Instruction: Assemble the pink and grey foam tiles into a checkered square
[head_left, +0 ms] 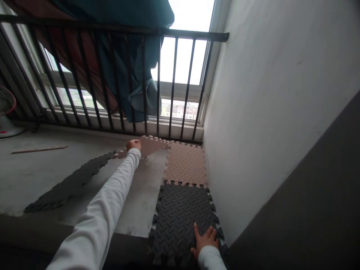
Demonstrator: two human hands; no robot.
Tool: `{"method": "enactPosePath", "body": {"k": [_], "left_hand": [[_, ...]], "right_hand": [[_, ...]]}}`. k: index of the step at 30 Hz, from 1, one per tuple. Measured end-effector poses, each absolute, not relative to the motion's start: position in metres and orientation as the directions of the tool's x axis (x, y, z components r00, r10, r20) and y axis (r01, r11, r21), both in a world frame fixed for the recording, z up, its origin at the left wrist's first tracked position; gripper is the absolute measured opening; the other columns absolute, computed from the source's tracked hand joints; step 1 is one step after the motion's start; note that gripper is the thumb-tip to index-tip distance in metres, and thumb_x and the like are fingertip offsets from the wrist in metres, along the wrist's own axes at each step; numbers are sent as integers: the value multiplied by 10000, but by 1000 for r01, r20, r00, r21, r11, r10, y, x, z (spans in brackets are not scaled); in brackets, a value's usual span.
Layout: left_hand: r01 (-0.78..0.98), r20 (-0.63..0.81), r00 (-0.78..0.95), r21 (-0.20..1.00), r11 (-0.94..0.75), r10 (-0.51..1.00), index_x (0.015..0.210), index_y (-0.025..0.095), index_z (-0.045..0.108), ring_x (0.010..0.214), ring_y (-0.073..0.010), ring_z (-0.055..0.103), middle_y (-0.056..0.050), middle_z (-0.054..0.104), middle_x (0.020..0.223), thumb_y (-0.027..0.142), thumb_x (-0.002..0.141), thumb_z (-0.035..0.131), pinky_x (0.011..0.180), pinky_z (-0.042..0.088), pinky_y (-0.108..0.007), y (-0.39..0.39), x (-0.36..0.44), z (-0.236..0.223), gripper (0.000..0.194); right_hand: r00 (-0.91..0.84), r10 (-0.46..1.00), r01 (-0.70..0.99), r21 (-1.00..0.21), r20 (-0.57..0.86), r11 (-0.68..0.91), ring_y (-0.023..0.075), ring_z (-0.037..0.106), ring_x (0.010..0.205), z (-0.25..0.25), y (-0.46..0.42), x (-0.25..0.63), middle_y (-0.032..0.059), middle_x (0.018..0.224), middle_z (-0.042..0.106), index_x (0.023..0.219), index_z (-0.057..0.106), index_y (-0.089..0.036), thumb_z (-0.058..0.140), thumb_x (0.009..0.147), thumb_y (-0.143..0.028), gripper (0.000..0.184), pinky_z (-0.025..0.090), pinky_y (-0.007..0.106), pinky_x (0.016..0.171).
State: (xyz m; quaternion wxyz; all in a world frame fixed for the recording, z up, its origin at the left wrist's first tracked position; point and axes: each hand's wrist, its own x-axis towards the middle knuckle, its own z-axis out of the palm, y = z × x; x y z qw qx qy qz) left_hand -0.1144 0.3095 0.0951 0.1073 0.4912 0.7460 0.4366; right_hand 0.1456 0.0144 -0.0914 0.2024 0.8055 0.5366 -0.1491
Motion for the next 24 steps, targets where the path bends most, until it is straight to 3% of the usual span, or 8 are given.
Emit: {"method": "enactPosePath", "body": {"k": [2, 4, 6, 11, 15, 18, 22, 24], "left_hand": [[474, 273, -573, 880, 41, 772, 717, 131, 611, 708, -192, 600, -77, 648, 685, 321, 654, 514, 628, 465, -282, 308, -131, 119, 223], [155, 194, -655, 980, -122, 730, 622, 133, 567, 601, -161, 580, -19, 578, 536, 272, 629, 530, 584, 473, -278, 302, -140, 137, 144], [-104, 110, -692, 963, -249, 713, 566, 143, 510, 538, -124, 548, 27, 496, 467, 210, 628, 513, 571, 483, -271, 294, -142, 151, 91], [-339, 108, -702, 819, -463, 704, 534, 155, 445, 500, -61, 498, 69, 403, 463, 162, 642, 495, 631, 507, -253, 275, -151, 192, 119], [-280, 270, -709, 740, -612, 652, 547, 144, 474, 516, -56, 510, 70, 420, 477, 192, 607, 537, 671, 513, -263, 253, -188, 219, 99], [-167, 371, -712, 736, -656, 597, 590, 135, 522, 540, -68, 534, 63, 479, 501, 224, 540, 580, 697, 511, -283, 227, -226, 206, 118], [-47, 381, -719, 807, -588, 581, 619, 134, 572, 598, -99, 567, 31, 563, 579, 267, 464, 627, 758, 490, -315, 184, -282, 122, 211], [-38, 261, -747, 902, -431, 612, 601, 155, 574, 618, -126, 578, 18, 580, 590, 257, 466, 608, 737, 493, -331, 161, -310, 63, 173]], "right_hand": [[383, 795, 923, 173, -470, -343, 439, 199, 1190, -79, 15, 142, 236, 1330, 250, 1305, 200, -304, 618, 604, -405, 822, 123, 700, 817], [395, 779, 918, 190, -487, -347, 434, 186, 1196, -69, 14, 139, 233, 1333, 245, 1304, 184, -323, 595, 629, -395, 793, 128, 694, 816], [411, 763, 912, 214, -499, -351, 430, 172, 1201, -62, 14, 138, 232, 1334, 240, 1304, 167, -338, 575, 648, -396, 774, 122, 690, 817], [417, 761, 909, 232, -497, -346, 426, 176, 1202, -66, 16, 142, 235, 1331, 244, 1305, 161, -336, 549, 658, -449, 763, 109, 690, 817], [401, 780, 916, 210, -480, -341, 432, 194, 1196, -75, 18, 147, 223, 1327, 259, 1301, 172, -348, 549, 644, -472, 767, 123, 694, 808], [412, 768, 911, 222, -490, -347, 423, 183, 1204, -73, 18, 146, 224, 1332, 246, 1307, 152, -339, 531, 658, -469, 762, 119, 683, 823], [418, 754, 908, 232, -506, -348, 419, 179, 1207, -65, 18, 142, 211, 1337, 241, 1309, 131, -341, 510, 678, -457, 745, 112, 682, 826], [417, 753, 909, 235, -509, -344, 420, 187, 1204, -62, 17, 141, 207, 1335, 246, 1309, 128, -341, 505, 683, -453, 739, 112, 683, 825]]}}
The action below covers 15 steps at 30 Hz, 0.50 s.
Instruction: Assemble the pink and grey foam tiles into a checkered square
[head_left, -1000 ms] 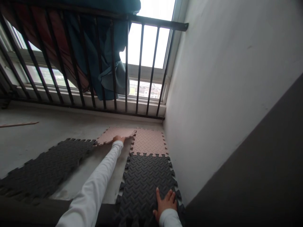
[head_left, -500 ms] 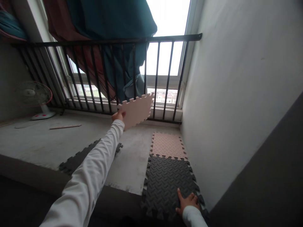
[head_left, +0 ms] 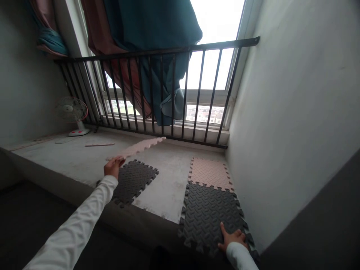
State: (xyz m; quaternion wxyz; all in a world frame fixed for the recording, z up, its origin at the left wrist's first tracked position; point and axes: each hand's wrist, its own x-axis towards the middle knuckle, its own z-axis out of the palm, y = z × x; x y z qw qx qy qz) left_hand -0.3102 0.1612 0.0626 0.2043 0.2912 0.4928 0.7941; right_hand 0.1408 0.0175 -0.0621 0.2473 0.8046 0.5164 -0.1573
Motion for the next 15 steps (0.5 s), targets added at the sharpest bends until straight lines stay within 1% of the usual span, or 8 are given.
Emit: {"method": "enactPosePath", "body": {"k": [1, 2, 3, 4, 7, 9, 12, 15], "left_hand": [[-14, 172, -740, 962, -272, 650, 574, 168, 571, 609, -142, 581, 11, 578, 568, 258, 490, 579, 709, 497, -340, 150, -324, 34, 123], [66, 100, -719, 995, -76, 688, 542, 181, 568, 606, -160, 582, 6, 572, 538, 246, 501, 564, 684, 497, -347, 139, -336, 7, 77], [211, 57, -690, 969, 126, 721, 503, 195, 563, 603, -179, 583, 7, 560, 500, 223, 489, 569, 670, 494, -351, 129, -346, -16, 32], [359, 23, -647, 891, 278, 762, 466, 210, 558, 609, -195, 584, 13, 546, 467, 198, 463, 585, 678, 486, -355, 120, -354, -35, 29], [461, 9, -622, 812, 358, 783, 434, 237, 564, 624, -215, 587, 19, 550, 455, 150, 429, 588, 693, 471, -346, 101, -365, -66, 91], [523, 48, -597, 780, 343, 801, 455, 251, 573, 642, -198, 592, 26, 591, 514, 164, 440, 576, 672, 473, -301, 97, -365, -71, 88], [651, 121, -533, 691, 315, 837, 519, 251, 596, 649, -175, 596, 25, 636, 612, 218, 460, 555, 629, 475, -250, 99, -366, -73, 79], [722, 159, -455, 642, 259, 876, 627, 223, 629, 659, -165, 598, 0, 658, 713, 300, 487, 538, 626, 479, -233, 102, -374, -83, 184]], "right_hand": [[418, 754, 908, 239, -507, -343, 418, 191, 1204, -61, 17, 140, 208, 1335, 247, 1309, 127, -342, 501, 687, -449, 733, 112, 681, 827], [420, 755, 908, 244, -504, -342, 416, 194, 1204, -61, 17, 140, 209, 1335, 246, 1308, 127, -343, 498, 690, -445, 728, 114, 678, 829], [422, 755, 906, 249, -502, -342, 414, 195, 1205, -61, 17, 140, 211, 1335, 245, 1308, 125, -346, 494, 694, -441, 722, 117, 675, 830], [425, 753, 905, 253, -502, -342, 412, 196, 1205, -61, 17, 140, 213, 1336, 244, 1307, 125, -348, 493, 697, -435, 718, 121, 673, 831], [422, 760, 906, 248, -494, -342, 418, 204, 1200, -63, 18, 140, 224, 1330, 249, 1310, 142, -334, 505, 694, -422, 720, 134, 669, 832], [414, 769, 910, 231, -487, -345, 424, 208, 1196, -66, 18, 141, 231, 1323, 256, 1314, 154, -309, 520, 683, -426, 739, 138, 671, 834], [408, 767, 913, 202, -495, -356, 429, 201, 1196, -69, 19, 143, 239, 1320, 251, 1320, 149, -281, 539, 665, -440, 779, 140, 677, 831], [406, 760, 913, 188, -508, -362, 431, 190, 1199, -68, 20, 143, 241, 1323, 238, 1320, 138, -284, 547, 665, -426, 785, 140, 684, 817]]}}
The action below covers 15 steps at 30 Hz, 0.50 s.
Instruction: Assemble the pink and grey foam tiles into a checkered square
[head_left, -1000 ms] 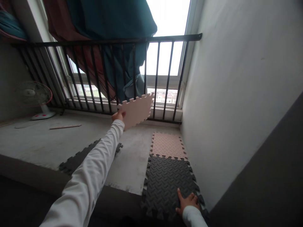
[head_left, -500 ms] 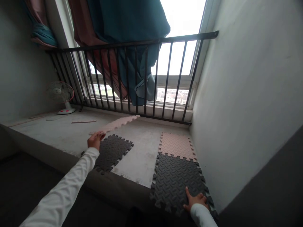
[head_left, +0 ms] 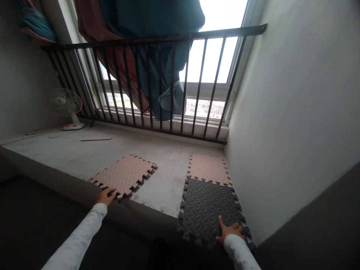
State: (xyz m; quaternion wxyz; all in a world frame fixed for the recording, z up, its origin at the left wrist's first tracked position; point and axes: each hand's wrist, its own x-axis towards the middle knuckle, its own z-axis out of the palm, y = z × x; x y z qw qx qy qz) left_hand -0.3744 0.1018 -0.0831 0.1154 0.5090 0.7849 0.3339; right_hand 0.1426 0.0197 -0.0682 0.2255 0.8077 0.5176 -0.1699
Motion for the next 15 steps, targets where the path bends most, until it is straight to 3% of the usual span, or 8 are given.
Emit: {"method": "enactPosePath", "body": {"k": [4, 8, 12, 15], "left_hand": [[748, 217, -404, 638, 185, 888, 733, 208, 639, 750, -165, 599, -14, 652, 866, 351, 529, 514, 693, 476, -225, 101, -389, -105, 279], [775, 182, -347, 609, 172, 920, 806, 194, 631, 782, -170, 597, -37, 640, 916, 314, 539, 516, 711, 474, -233, 105, -395, -119, 315], [839, 143, -326, 500, 215, 935, 849, 163, 626, 816, -186, 593, -77, 627, 972, 292, 543, 531, 738, 467, -248, 111, -388, -118, 345], [888, 193, -321, 402, 223, 927, 869, 177, 626, 833, -183, 589, -59, 634, 960, 266, 567, 511, 758, 456, -243, 113, -376, -114, 334]], "right_hand": [[414, 748, 910, 211, -518, -357, 429, 178, 1202, -62, 19, 140, 238, 1328, 227, 1314, 141, -312, 533, 683, -411, 749, 143, 673, 816], [416, 746, 909, 207, -521, -362, 425, 184, 1202, -59, 19, 139, 233, 1328, 230, 1312, 145, -316, 534, 683, -416, 746, 153, 664, 817], [422, 747, 905, 191, -513, -380, 418, 184, 1205, -61, 19, 140, 219, 1328, 237, 1309, 150, -323, 550, 672, -415, 758, 155, 662, 820], [425, 759, 902, 154, -493, -404, 420, 184, 1203, -62, 18, 140, 220, 1326, 244, 1299, 191, -324, 590, 639, -412, 777, 147, 661, 824]]}}
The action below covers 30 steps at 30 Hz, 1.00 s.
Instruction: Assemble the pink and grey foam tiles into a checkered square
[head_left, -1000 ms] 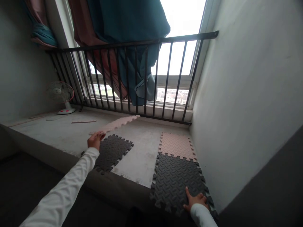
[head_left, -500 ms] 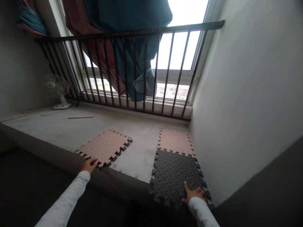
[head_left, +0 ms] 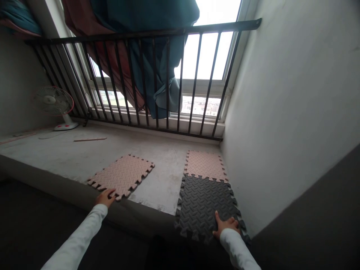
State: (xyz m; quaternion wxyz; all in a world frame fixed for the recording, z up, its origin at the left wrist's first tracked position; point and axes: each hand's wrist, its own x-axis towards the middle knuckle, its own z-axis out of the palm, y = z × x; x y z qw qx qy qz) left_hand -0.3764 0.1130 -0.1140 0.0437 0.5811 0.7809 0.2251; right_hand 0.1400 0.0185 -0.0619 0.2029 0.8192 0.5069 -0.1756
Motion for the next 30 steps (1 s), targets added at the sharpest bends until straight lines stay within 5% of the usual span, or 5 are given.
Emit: {"method": "enactPosePath", "body": {"k": [6, 10, 15, 21, 30], "left_hand": [[951, 220, -202, 277, 137, 954, 891, 162, 625, 894, -176, 570, -69, 635, 949, 262, 619, 470, 787, 432, -217, 115, -353, -112, 329], [958, 58, -241, 173, 228, 969, 877, 184, 624, 888, -161, 569, -62, 630, 951, 195, 625, 464, 766, 428, -210, 117, -338, -97, 299], [971, -19, -229, -69, 227, 973, 791, 210, 649, 971, -247, 511, -99, 581, 1009, 181, 660, 429, 750, 424, -359, 122, -280, -51, 258], [957, -165, 224, 226, -184, 960, 1081, 180, 541, 1037, -152, 475, -62, 542, 1120, 191, 689, 437, 901, 342, -240, 137, -157, -42, 406], [921, -184, 124, 388, -44, 975, 1169, 108, 428, 1170, -221, 353, -146, 451, 1237, 173, 632, 523, 950, 276, -299, 218, -34, -81, 549]], "right_hand": [[429, 749, 895, 129, -504, -426, 423, 163, 1209, -55, 17, 137, 241, 1329, 219, 1303, 200, -298, 607, 636, -387, 787, 123, 657, 839], [426, 732, 902, 183, -532, -392, 429, 144, 1211, -50, 16, 134, 242, 1339, 197, 1308, 145, -325, 560, 675, -402, 761, 128, 665, 820], [427, 732, 903, 209, -531, -375, 439, 142, 1207, -51, 17, 133, 251, 1339, 192, 1310, 129, -329, 570, 663, -403, 786, 135, 678, 797], [420, 737, 906, 198, -530, -374, 445, 151, 1201, -52, 18, 134, 265, 1335, 192, 1313, 138, -312, 580, 651, -412, 802, 142, 684, 792], [414, 767, 910, 200, -490, -364, 428, 184, 1200, -54, 13, 132, 259, 1331, 220, 1312, 164, -294, 595, 647, -386, 798, 119, 692, 810]]}}
